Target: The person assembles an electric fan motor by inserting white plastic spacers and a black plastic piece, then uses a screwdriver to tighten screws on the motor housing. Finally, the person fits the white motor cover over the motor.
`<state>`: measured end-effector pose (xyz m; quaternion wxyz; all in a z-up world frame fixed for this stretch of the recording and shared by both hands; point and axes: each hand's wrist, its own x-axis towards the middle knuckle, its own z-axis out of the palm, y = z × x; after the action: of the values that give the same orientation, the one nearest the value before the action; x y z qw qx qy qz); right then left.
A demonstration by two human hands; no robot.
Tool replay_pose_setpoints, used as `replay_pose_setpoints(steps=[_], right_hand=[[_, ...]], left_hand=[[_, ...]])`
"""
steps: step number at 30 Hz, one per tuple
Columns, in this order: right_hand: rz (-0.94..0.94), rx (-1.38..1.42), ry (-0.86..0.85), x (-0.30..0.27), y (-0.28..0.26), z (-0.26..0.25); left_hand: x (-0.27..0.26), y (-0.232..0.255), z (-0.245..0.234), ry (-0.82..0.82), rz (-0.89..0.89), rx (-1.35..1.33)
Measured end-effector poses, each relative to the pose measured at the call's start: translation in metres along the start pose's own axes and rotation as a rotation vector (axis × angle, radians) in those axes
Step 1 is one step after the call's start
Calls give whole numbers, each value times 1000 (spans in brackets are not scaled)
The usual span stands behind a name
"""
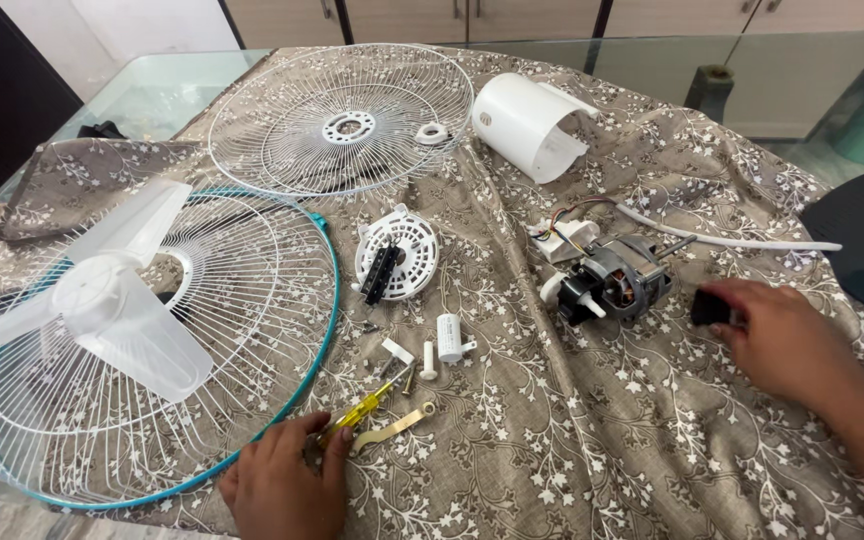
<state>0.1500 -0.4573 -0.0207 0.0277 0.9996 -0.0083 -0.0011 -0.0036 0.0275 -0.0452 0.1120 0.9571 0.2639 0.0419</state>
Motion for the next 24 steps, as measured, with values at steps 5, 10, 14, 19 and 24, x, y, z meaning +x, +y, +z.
replay_pose_setpoints(steps=[5,10,14,19,24], right_hand=[[226,333,-31,-11,-5,-20],[340,690,-200,-32,-31,-42],[173,1022,-416,-42,-52,-54],[-152,1382,-533,-40,-87,-30],[-427,1671,-574,-40,-95,12]], left_hand=[[0,6,-6,29,28,-10],[-6,26,-19,172,141,-139],[-12,67,-33,-32,233,-352],[-46,134,-42,-338,590,-602],[-68,167,-30,-248,751,-785]])
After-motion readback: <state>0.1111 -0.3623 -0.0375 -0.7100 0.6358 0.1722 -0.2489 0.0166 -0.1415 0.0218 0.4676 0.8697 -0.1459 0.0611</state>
